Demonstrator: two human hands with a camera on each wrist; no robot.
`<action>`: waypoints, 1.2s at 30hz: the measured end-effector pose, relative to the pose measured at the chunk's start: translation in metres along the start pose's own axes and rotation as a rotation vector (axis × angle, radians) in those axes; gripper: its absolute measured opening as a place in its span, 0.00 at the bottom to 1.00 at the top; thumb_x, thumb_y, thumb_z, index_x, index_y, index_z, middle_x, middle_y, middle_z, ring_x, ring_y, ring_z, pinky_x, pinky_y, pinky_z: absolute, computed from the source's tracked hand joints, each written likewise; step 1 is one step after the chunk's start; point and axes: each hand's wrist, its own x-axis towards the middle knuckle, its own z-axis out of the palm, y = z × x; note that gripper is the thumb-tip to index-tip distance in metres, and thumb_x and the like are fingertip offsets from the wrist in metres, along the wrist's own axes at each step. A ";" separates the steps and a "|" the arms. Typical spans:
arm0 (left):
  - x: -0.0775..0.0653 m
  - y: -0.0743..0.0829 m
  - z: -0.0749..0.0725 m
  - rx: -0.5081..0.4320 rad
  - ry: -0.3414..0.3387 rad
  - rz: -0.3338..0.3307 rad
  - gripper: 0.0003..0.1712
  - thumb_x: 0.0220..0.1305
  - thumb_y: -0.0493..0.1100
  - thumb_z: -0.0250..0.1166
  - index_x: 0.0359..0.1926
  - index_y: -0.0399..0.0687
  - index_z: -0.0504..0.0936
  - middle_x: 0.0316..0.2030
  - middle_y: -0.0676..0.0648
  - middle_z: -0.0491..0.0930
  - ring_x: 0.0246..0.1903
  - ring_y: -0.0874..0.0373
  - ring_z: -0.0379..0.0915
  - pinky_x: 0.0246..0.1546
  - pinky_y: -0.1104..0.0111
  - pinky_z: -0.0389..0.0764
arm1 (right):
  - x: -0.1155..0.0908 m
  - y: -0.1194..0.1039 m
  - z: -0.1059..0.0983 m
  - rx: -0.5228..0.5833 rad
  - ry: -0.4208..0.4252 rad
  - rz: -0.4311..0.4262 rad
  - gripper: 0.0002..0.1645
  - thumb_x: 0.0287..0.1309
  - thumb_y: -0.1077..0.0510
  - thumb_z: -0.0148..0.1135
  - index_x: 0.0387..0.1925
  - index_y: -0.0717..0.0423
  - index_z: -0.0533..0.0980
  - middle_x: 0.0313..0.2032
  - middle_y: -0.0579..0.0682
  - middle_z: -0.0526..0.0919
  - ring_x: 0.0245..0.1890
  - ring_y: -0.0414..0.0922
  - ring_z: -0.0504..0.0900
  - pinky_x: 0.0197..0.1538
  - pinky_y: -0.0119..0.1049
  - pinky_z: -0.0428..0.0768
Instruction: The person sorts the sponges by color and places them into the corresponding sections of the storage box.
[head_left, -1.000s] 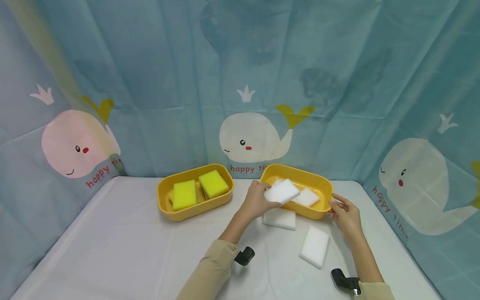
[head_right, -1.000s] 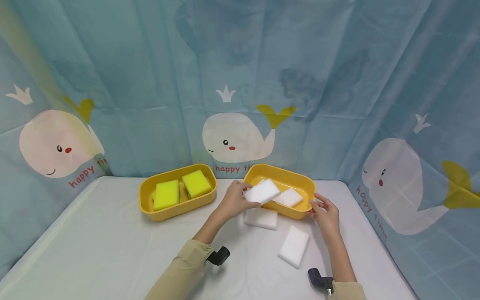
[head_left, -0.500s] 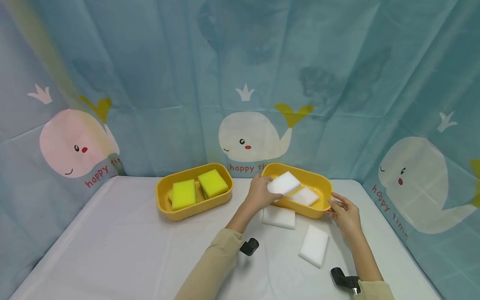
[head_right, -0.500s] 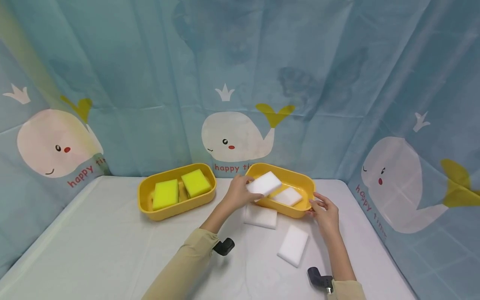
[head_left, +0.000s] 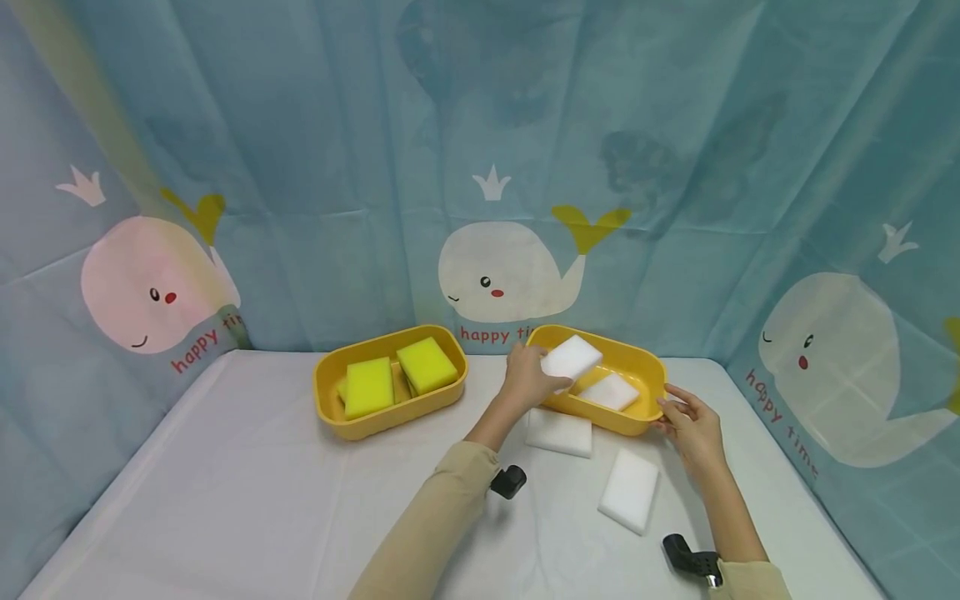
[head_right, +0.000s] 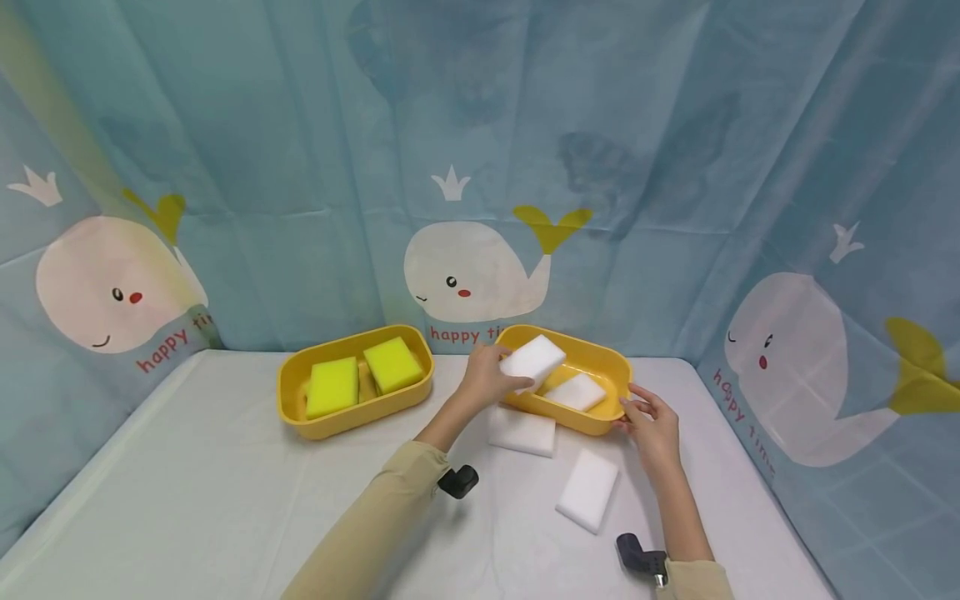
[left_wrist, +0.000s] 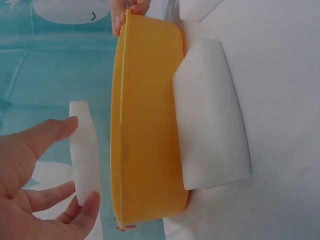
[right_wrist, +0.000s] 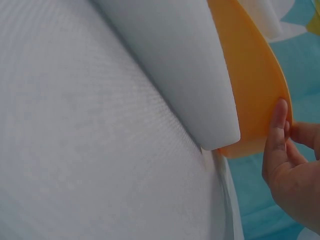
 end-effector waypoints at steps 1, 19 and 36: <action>0.001 0.000 0.001 -0.004 0.004 -0.003 0.38 0.59 0.49 0.81 0.65 0.34 0.80 0.59 0.37 0.72 0.57 0.46 0.68 0.59 0.55 0.79 | 0.000 0.000 0.000 0.000 0.000 0.000 0.33 0.79 0.59 0.57 0.79 0.61 0.62 0.40 0.45 0.76 0.31 0.34 0.79 0.40 0.23 0.85; 0.015 0.003 0.018 0.012 0.069 -0.014 0.34 0.61 0.49 0.80 0.59 0.31 0.81 0.62 0.32 0.72 0.62 0.39 0.68 0.63 0.52 0.77 | -0.002 -0.001 -0.001 0.024 -0.013 -0.029 0.33 0.79 0.59 0.56 0.78 0.63 0.62 0.39 0.43 0.77 0.31 0.33 0.80 0.40 0.23 0.85; 0.019 -0.004 0.026 -0.014 0.112 -0.041 0.33 0.63 0.49 0.79 0.57 0.29 0.79 0.67 0.30 0.65 0.64 0.38 0.65 0.67 0.51 0.75 | -0.002 -0.001 -0.002 0.055 -0.026 -0.043 0.33 0.79 0.60 0.56 0.78 0.63 0.62 0.38 0.43 0.77 0.30 0.33 0.80 0.39 0.23 0.85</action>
